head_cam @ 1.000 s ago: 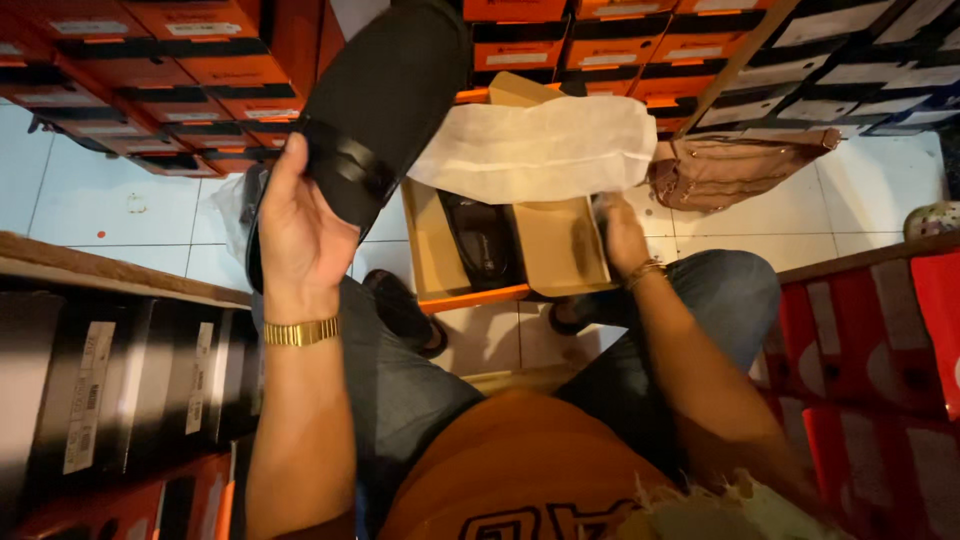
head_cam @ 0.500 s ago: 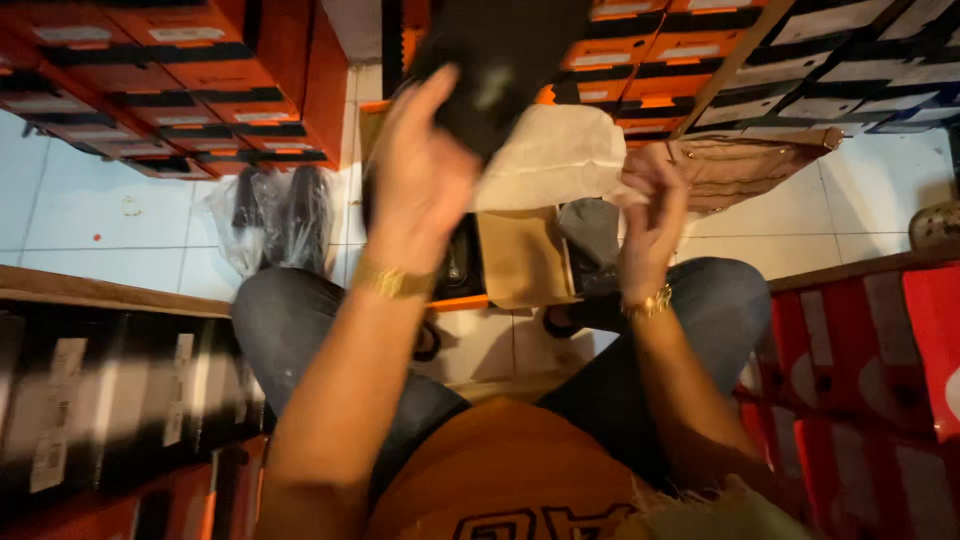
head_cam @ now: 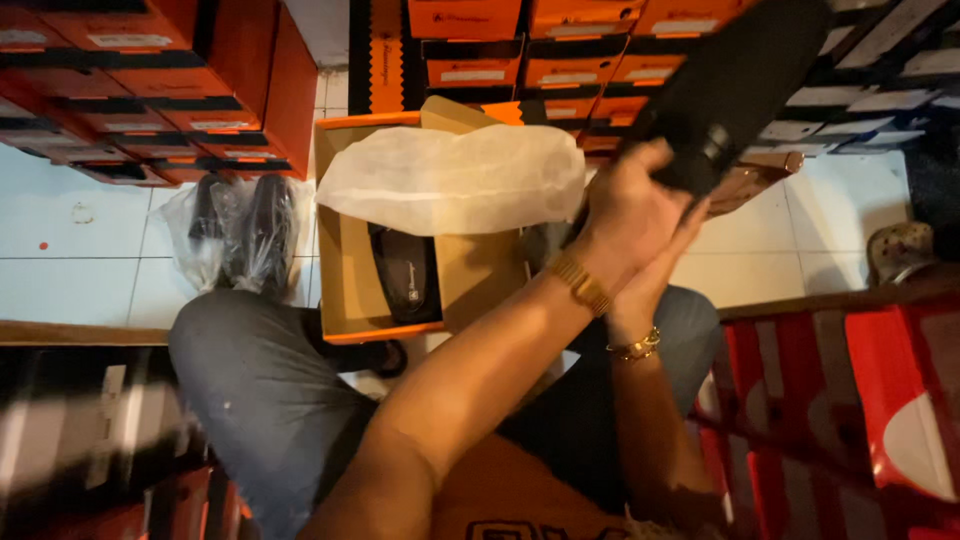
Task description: The person sits on the floor and wipes a black shoe with a cloth, then places it in a shoebox. The person repeats this process with another shoe, wiping it and placing it in a box.
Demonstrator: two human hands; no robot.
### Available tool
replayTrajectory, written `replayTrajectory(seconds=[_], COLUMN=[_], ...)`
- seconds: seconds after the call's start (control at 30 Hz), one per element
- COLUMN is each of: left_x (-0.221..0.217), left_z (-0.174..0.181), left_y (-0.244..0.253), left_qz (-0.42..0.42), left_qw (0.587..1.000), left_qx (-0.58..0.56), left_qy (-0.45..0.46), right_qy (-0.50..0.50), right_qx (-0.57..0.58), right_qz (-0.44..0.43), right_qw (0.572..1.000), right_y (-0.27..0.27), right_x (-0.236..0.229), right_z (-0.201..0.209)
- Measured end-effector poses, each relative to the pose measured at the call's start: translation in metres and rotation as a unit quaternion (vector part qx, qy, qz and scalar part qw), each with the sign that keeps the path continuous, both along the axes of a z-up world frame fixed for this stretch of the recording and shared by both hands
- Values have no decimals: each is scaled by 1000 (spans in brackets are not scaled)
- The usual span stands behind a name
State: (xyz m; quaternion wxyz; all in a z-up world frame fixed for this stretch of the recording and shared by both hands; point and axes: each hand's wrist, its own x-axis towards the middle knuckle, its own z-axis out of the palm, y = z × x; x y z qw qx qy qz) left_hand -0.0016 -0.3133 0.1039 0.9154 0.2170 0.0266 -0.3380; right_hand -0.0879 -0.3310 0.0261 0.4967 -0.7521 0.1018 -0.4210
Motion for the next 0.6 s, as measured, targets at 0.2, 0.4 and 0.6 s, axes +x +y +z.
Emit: replayTrajectory(seconds=[0.2,0.4,0.6], left_x=[20,70,114], left_z=[-27,-64,-44], left_y=[8,8,47], left_qz=[160,234,171], left_qw=[687,278,382], left_qx=[466,789,781], left_qy=[-535,-496,-463], right_qy=[-4,68,141], right_qx=[279,241,336], right_qz=[-151,-150,-70], right_qw=[948,956,929], right_y=[-46,-49,-34], right_x=[-6,-7,-35], right_z=[-32,-34,-15])
